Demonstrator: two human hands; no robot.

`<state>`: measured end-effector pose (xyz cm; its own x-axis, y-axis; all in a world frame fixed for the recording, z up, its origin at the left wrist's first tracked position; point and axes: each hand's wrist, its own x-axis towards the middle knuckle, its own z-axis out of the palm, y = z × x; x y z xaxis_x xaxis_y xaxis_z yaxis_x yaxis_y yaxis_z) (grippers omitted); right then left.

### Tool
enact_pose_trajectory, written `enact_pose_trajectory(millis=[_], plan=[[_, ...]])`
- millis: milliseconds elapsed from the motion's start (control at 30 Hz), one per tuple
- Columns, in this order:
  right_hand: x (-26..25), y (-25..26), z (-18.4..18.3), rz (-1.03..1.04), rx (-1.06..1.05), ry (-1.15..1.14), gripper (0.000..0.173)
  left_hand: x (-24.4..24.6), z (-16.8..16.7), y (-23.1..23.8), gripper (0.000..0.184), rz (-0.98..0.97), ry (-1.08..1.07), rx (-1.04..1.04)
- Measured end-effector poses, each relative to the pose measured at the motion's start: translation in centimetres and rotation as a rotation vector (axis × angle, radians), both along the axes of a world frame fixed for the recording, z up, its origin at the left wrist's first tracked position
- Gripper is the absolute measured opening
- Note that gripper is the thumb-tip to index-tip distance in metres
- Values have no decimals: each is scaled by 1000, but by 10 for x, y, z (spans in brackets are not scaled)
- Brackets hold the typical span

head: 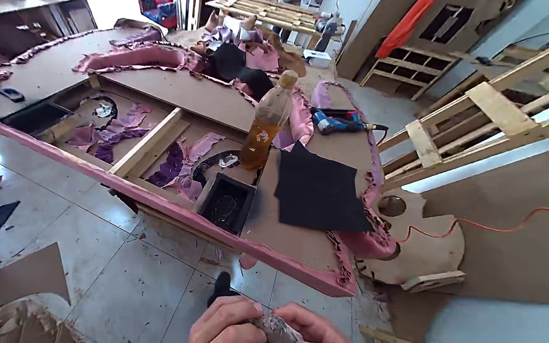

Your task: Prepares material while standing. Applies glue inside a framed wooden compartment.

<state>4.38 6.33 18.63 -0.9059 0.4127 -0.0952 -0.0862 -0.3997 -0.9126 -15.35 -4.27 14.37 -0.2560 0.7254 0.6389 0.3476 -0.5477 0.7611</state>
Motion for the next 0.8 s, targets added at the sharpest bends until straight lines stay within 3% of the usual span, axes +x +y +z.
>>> enact_pose_trajectory(millis=[133, 300, 400, 500, 600, 700, 800], plan=[[-39, 61, 3, -243, -114, -79, 29, -57, -3, 52, 42, 86, -70, -150], [-85, 128, 1, -478, -353, -104, 26, -172, -9, 93, 22, 422, 147, -336], [-98, 143, 3, -502, -315, -112, 25, -229, -14, 107, 31, 547, 343, -420], [-111, 144, 1, -553, -10, -236, 22, -270, -27, 127, 38, 596, 454, -552], [-134, 127, 1, -692, 530, -590, 19, -291, -42, 141, 42, 571, 507, -602], [-159, 114, -6, -760, 1072, -893, 27, -294, -44, 140, 49, 546, 572, -666], [-175, 112, -13, -709, 1304, -962, 32, -295, -43, 138, 52, 554, 589, -676]])
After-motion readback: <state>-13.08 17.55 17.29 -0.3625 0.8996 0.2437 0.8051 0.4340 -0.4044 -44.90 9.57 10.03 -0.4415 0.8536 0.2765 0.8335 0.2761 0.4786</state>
